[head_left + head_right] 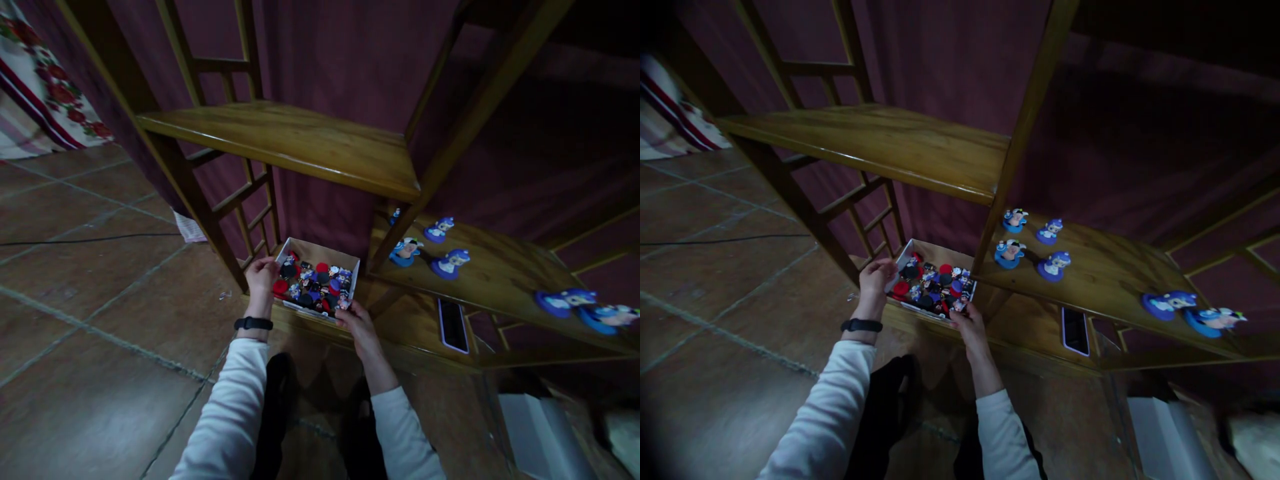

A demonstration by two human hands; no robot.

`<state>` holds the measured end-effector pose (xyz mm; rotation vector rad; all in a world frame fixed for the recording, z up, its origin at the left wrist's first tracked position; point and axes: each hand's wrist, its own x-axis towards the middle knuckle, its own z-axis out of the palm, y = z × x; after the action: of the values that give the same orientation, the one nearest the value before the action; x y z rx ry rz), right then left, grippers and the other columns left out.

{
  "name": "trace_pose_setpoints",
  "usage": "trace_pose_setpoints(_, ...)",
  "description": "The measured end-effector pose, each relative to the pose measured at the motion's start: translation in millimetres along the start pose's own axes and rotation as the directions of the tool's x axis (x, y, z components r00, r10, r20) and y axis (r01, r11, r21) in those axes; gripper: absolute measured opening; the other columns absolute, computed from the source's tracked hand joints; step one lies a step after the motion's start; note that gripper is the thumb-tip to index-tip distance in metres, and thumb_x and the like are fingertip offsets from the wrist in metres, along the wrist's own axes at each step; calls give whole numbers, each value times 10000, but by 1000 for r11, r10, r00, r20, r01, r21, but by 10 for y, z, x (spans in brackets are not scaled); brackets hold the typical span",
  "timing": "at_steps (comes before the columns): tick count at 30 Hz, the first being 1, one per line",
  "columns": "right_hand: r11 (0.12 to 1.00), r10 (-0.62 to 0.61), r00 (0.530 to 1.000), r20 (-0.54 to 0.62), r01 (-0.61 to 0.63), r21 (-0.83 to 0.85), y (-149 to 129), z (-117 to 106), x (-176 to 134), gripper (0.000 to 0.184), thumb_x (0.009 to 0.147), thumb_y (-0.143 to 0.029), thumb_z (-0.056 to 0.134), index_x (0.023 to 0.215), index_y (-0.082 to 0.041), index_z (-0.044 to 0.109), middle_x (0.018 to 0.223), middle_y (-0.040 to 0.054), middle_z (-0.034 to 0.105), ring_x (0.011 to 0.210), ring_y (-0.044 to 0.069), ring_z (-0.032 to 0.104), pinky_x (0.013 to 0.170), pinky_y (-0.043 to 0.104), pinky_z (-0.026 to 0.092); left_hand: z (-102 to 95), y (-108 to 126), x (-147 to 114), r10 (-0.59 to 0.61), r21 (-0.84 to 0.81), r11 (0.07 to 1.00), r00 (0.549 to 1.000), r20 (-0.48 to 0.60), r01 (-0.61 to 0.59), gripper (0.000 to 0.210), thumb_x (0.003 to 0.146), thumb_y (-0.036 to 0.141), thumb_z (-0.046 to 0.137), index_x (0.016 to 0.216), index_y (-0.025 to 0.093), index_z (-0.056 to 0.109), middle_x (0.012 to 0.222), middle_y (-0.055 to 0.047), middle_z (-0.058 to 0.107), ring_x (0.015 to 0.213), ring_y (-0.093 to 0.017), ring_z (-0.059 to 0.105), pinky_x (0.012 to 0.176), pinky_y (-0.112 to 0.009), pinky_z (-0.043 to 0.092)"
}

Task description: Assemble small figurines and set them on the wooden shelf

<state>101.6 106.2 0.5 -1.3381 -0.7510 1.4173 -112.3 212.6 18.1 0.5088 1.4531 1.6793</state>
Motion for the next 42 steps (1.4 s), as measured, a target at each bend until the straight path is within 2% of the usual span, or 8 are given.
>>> trace_pose_setpoints(3, 995, -24, 1000, -10, 23, -92, -3, 6, 29, 344, 581, -312, 665, 901, -189, 631, 840, 9, 649, 778, 159, 580, 622, 245, 485, 22, -86, 7, 84, 266, 959, 995, 54, -96, 96, 617, 99, 577, 694, 141, 616, 596, -9, 598, 581, -114, 548, 557, -189, 408)
trace_pose_setpoints(9, 982, -90, 995, -34, 83, -171, 55, -5, 52, 336, 578, -332, 637, 880, -186, 616, 775, -3, 639, 696, 155, 573, 614, 264, 492, 55, -297, -47, 111, 665, 692, 952, 286, -280, 89, 667, 171, 595, 721, 202, 658, 730, -52, 658, 747, -183, 586, 688, -248, 408)
trace_pose_setpoints(13, 962, -151, 988, -33, 139, -234, 82, -34, 77, 291, 614, -328, 603, 867, -186, 614, 790, -6, 634, 716, 148, 577, 674, 267, 487, 127, -442, -124, -9, 716, 641, 931, 365, -275, 80, 612, 166, 662, 663, 227, 656, 742, -65, 668, 859, -215, 591, 741, -254, 407)
trace_pose_setpoints(17, 920, -187, 982, -21, 168, -355, 99, -39, 110, 270, 656, -319, 570, 892, -198, 617, 769, -17, 634, 708, 145, 583, 707, 269, 475, 259, -596, -237, -119, 705, 581, 814, 569, -407, 167, 608, 149, 671, 745, 243, 683, 813, -51, 678, 897, -213, 580, 839, -283, 396)
trace_pose_setpoints(22, 861, -206, 979, -6, 178, -477, 111, -34, 161, 290, 675, -315, 568, 947, -226, 618, 822, -15, 667, 741, 154, 611, 737, 283, 475, 329, -684, -340, -66, 666, 436, 717, 694, -606, 352, 559, 112, 713, 878, 259, 686, 1048, -77, 628, 1097, -255, 474, 994, -344, 274)
trace_pose_setpoints(31, 769, -208, 978, -12, 157, -619, 69, -72, 160, 305, 708, -295, 567, 1007, -253, 613, 880, 6, 689, 793, 166, 637, 742, 278, 478, 201, -559, -266, 69, 690, 634, 914, 399, -349, 156, 655, 75, 622, 708, 220, 646, 935, -117, 608, 1121, -283, 454, 957, -374, 312)
trace_pose_setpoints(38, 719, -215, 976, -21, 143, -680, 36, -142, 172, 323, 740, -289, 533, 1053, -240, 593, 913, 18, 687, 817, 164, 638, 758, 272, 471, 170, -466, -232, 138, 678, 651, 932, 336, -341, 76, 674, 131, 643, 673, 181, 586, 889, -129, 587, 1087, -276, 493, 864, -304, 394)
trace_pose_setpoints(42, 702, -203, 979, -11, 138, -699, 38, -146, 185, 328, 749, -280, 522, 1068, -236, 584, 902, 22, 688, 814, 164, 639, 741, 263, 473, 269, -442, -255, 135, 736, 551, 913, 385, -392, 50, 690, 192, 649, 677, 180, 602, 822, -109, 614, 956, -242, 565, 763, -262, 432)
